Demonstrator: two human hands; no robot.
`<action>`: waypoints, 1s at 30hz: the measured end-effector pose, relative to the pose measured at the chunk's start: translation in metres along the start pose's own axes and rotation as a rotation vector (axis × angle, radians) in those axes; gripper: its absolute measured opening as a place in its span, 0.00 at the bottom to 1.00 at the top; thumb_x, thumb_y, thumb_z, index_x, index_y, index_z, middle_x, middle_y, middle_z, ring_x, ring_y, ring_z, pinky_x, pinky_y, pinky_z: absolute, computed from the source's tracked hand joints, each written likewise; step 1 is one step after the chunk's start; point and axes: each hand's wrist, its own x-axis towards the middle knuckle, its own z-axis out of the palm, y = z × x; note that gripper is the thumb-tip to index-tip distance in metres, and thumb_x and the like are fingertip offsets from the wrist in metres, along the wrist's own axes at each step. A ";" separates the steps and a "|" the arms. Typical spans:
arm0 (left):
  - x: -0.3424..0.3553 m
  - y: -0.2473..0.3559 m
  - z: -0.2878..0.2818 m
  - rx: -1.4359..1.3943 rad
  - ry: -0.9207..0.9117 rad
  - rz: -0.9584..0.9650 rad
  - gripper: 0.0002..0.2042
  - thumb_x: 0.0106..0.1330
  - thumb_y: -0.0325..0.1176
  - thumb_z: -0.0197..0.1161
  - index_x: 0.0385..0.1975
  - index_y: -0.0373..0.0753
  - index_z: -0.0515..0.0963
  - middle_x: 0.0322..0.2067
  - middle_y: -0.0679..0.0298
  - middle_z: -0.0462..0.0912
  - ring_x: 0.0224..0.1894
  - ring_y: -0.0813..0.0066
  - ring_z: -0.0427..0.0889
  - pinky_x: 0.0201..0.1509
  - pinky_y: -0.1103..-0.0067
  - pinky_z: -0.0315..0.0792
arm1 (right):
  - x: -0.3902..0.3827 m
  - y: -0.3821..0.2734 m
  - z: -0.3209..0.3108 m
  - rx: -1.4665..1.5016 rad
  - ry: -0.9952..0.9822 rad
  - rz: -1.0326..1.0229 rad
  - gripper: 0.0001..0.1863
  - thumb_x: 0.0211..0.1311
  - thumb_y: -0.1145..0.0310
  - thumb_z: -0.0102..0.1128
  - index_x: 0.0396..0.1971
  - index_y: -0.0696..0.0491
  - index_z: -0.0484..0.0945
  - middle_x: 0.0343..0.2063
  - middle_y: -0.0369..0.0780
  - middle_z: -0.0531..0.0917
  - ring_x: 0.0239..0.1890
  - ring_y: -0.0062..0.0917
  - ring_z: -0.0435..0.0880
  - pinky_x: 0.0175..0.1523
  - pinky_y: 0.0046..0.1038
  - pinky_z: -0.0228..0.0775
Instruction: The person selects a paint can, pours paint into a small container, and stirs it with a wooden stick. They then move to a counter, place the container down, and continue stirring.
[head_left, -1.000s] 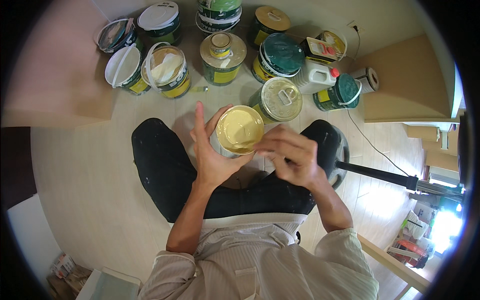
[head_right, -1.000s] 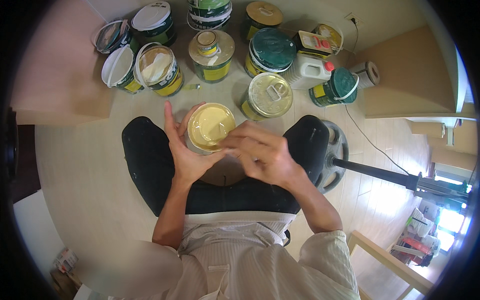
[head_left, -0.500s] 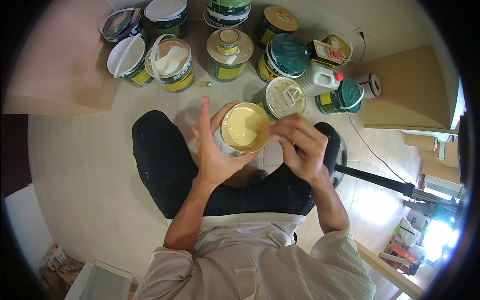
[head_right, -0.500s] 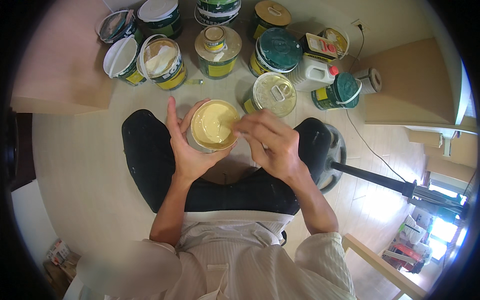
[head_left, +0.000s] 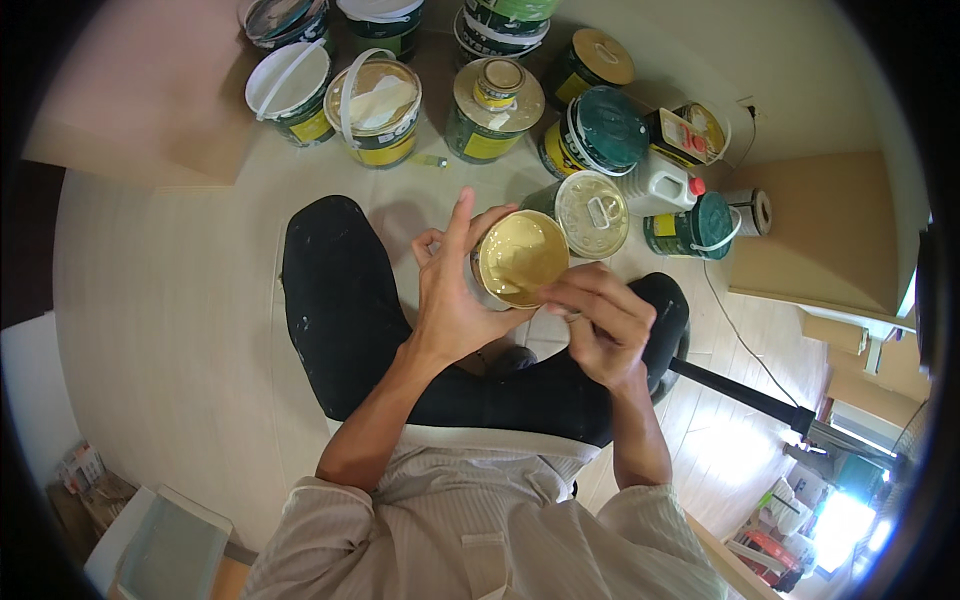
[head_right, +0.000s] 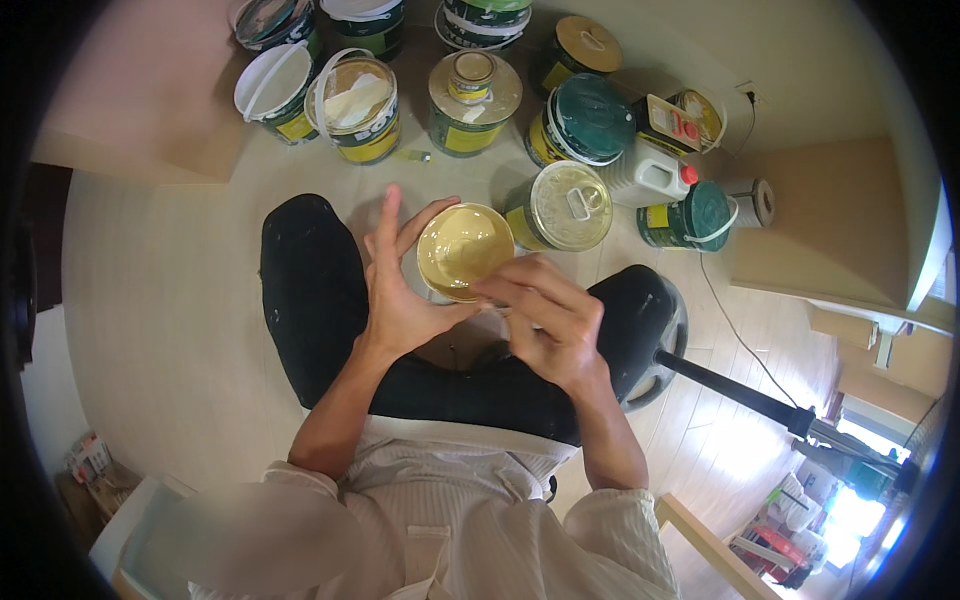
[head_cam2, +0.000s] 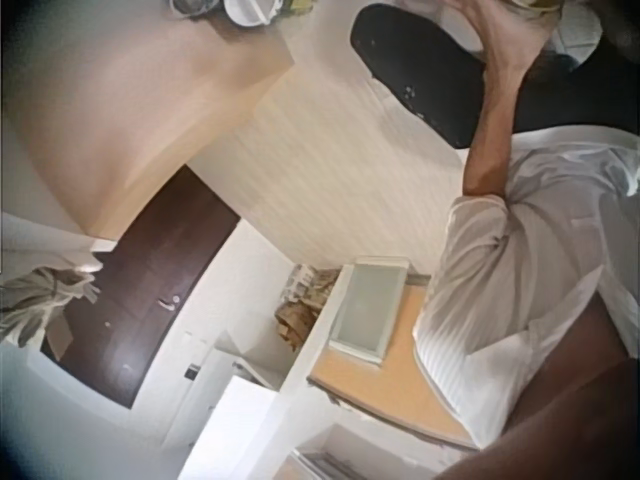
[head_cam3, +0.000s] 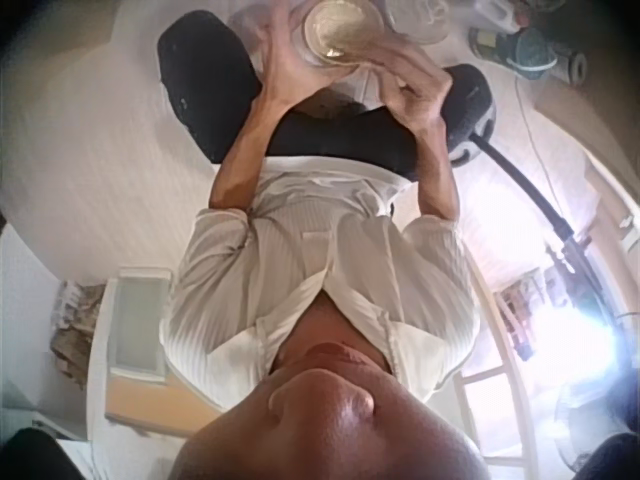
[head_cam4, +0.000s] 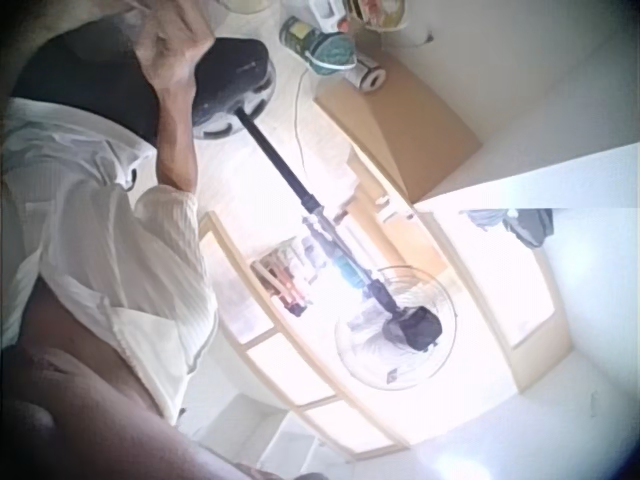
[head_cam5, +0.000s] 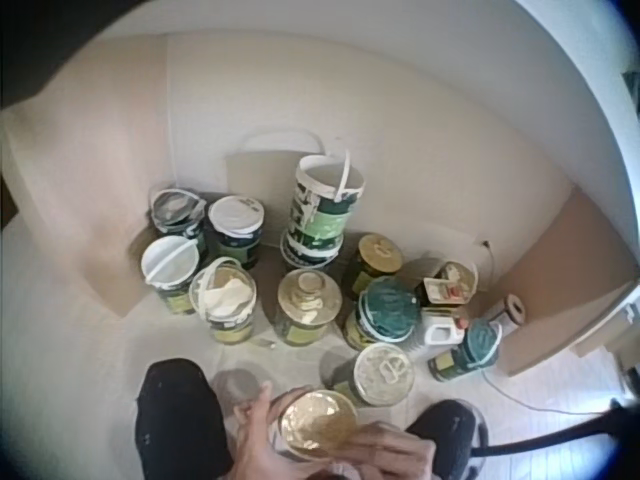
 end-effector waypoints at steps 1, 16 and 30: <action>0.000 0.000 0.000 0.007 0.008 0.000 0.68 0.45 0.43 0.89 0.82 0.36 0.44 0.67 0.59 0.82 0.63 0.65 0.83 0.64 0.57 0.54 | -0.001 0.003 -0.005 -0.024 0.021 0.016 0.17 0.48 0.91 0.59 0.38 0.63 0.89 0.37 0.47 0.88 0.40 0.37 0.89 0.47 0.33 0.83; 0.000 -0.001 0.006 0.016 0.004 -0.007 0.67 0.44 0.42 0.89 0.82 0.37 0.45 0.67 0.62 0.82 0.62 0.65 0.83 0.64 0.57 0.55 | -0.006 -0.004 -0.009 -0.001 -0.017 0.123 0.11 0.55 0.88 0.69 0.38 0.62 0.90 0.37 0.45 0.89 0.39 0.35 0.89 0.47 0.32 0.83; 0.001 0.001 0.018 -0.055 -0.020 -0.016 0.67 0.44 0.40 0.89 0.82 0.38 0.45 0.65 0.58 0.83 0.65 0.63 0.83 0.66 0.58 0.53 | -0.004 0.003 -0.026 -0.094 0.042 0.138 0.10 0.56 0.86 0.71 0.38 0.60 0.90 0.36 0.45 0.89 0.38 0.34 0.90 0.45 0.31 0.82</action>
